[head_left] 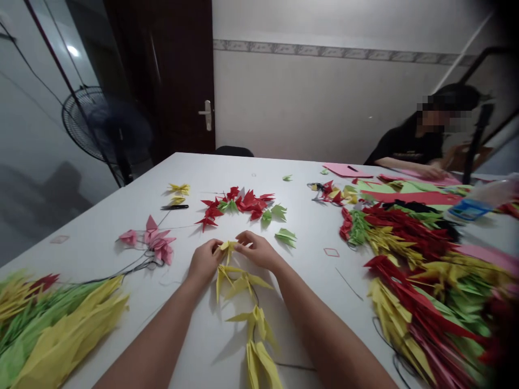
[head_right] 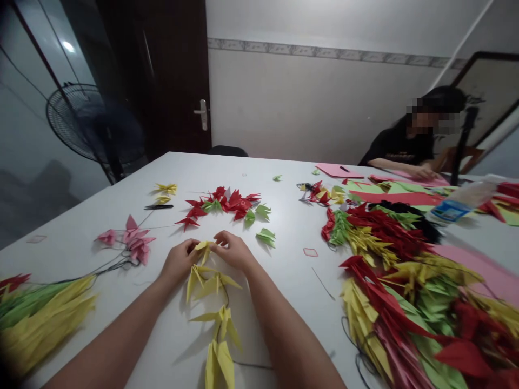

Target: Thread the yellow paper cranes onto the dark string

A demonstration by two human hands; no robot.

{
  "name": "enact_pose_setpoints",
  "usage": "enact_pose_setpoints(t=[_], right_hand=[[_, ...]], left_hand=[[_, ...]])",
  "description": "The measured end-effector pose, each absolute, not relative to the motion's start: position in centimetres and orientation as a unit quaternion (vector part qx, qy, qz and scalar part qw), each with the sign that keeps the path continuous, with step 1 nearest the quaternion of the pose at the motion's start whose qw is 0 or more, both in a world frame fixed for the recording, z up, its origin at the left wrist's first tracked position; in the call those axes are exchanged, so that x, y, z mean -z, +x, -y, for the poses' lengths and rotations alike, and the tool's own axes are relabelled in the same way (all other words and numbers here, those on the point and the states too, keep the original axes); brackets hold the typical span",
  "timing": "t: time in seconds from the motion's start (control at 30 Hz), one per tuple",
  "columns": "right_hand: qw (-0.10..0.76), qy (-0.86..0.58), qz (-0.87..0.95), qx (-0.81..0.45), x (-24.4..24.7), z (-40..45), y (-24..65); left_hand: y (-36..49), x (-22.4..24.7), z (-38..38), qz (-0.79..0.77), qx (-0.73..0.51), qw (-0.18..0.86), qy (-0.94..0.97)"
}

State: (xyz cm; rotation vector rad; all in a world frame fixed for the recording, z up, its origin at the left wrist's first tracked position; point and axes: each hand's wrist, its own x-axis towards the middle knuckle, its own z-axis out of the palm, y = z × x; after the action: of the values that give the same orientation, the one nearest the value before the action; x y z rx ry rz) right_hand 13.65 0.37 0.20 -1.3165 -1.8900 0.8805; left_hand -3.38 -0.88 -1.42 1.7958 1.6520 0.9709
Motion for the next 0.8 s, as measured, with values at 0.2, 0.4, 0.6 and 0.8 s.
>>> enact_pose_setpoints(t=[0.2,0.4,0.6,0.8], right_hand=[[0.395,-0.518,0.653,-0.386,1.3,-0.4,13.2],[0.423,-0.477,0.608,-0.473,1.3,-0.1,13.7],[0.445,-0.443,0.568,-0.533,1.1,0.2,13.8],[0.448,-0.459,0.555,-0.530,1.1,0.1,13.8]], left_hand=[[-3.3,1.4,1.0,-0.558,-0.376,0.306,0.674],[-3.1,1.4,1.3,-0.480,-0.421,0.402,0.656],[-3.0,1.0,1.4,-0.459,-0.424,0.457,0.633],[-3.1,1.3,1.4,-0.438,-0.427,0.489,0.622]])
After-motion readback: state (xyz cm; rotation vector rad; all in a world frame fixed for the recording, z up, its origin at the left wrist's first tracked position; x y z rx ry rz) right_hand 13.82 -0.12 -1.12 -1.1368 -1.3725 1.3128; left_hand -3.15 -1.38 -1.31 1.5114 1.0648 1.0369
